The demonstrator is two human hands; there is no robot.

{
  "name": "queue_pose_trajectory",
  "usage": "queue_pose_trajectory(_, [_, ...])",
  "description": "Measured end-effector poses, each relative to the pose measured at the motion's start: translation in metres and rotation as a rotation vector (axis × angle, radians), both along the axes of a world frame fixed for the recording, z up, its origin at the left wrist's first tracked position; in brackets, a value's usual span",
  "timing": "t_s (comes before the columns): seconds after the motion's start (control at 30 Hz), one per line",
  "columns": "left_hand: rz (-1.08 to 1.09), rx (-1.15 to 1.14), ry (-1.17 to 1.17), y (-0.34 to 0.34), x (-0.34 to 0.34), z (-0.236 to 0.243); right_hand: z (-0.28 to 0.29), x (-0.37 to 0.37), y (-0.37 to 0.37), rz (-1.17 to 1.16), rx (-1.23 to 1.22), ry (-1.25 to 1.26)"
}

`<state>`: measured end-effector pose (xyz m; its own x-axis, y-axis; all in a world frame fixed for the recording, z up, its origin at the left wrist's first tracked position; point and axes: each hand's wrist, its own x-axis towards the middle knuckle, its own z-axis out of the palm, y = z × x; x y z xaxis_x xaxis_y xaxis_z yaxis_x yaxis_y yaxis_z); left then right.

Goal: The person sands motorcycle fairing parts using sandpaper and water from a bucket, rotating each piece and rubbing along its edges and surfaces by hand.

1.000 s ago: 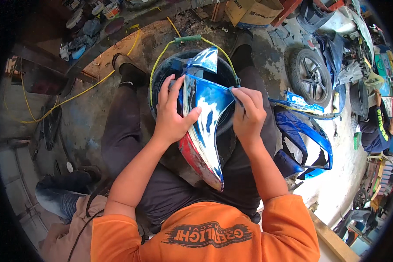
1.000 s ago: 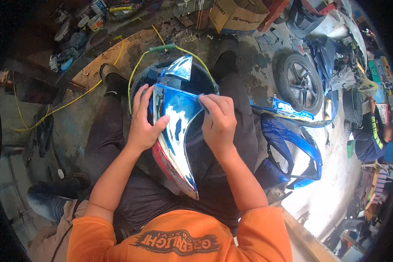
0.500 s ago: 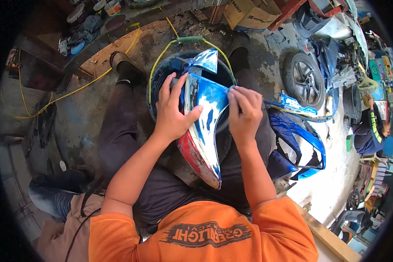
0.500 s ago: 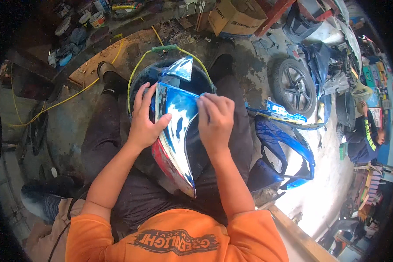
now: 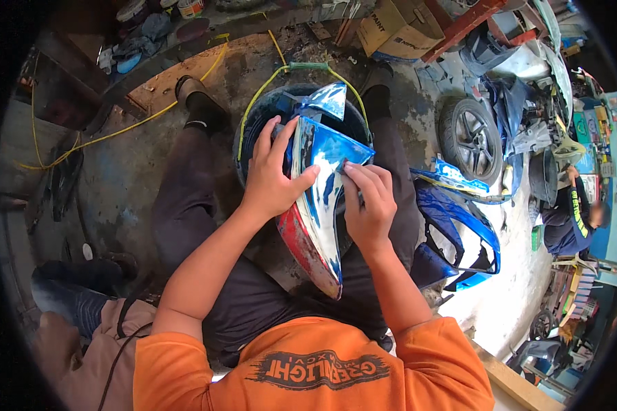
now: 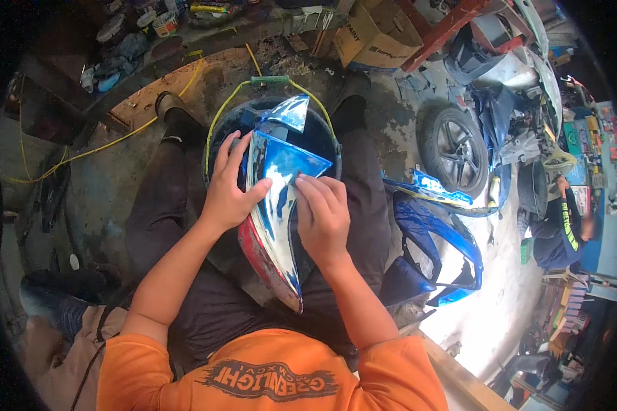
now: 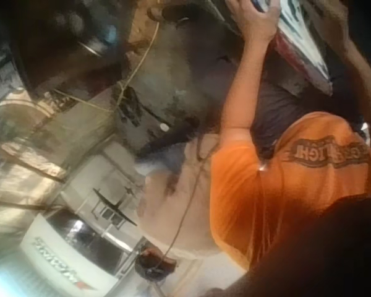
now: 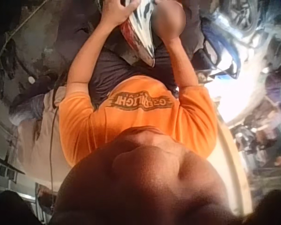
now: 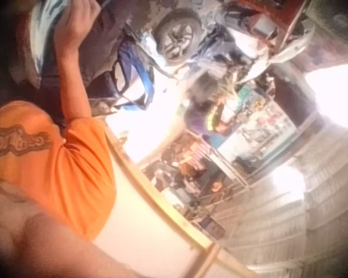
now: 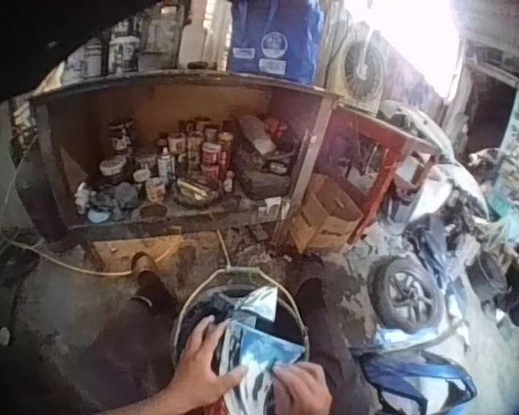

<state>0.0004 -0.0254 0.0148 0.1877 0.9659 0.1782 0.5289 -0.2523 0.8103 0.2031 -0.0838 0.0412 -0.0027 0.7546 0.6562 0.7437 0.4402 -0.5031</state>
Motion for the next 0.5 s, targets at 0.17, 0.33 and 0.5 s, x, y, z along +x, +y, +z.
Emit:
queue_pose_trajectory(0.17, [0.008, 0.039, 0.094, -0.001, 0.005, 0.008, -0.004, 0.02, 0.024, -0.136, -0.03, 0.142])
queue_pose_trajectory(0.33, [-0.002, 0.023, 0.028, 0.001, 0.001, 0.003, -0.011, 0.013, 0.004, -0.053, 0.022, 0.04])
queue_pose_trajectory(0.5, [0.006, 0.037, 0.081, 0.001, 0.001, 0.007, -0.007, 0.023, 0.018, -0.1, 0.01, 0.065])
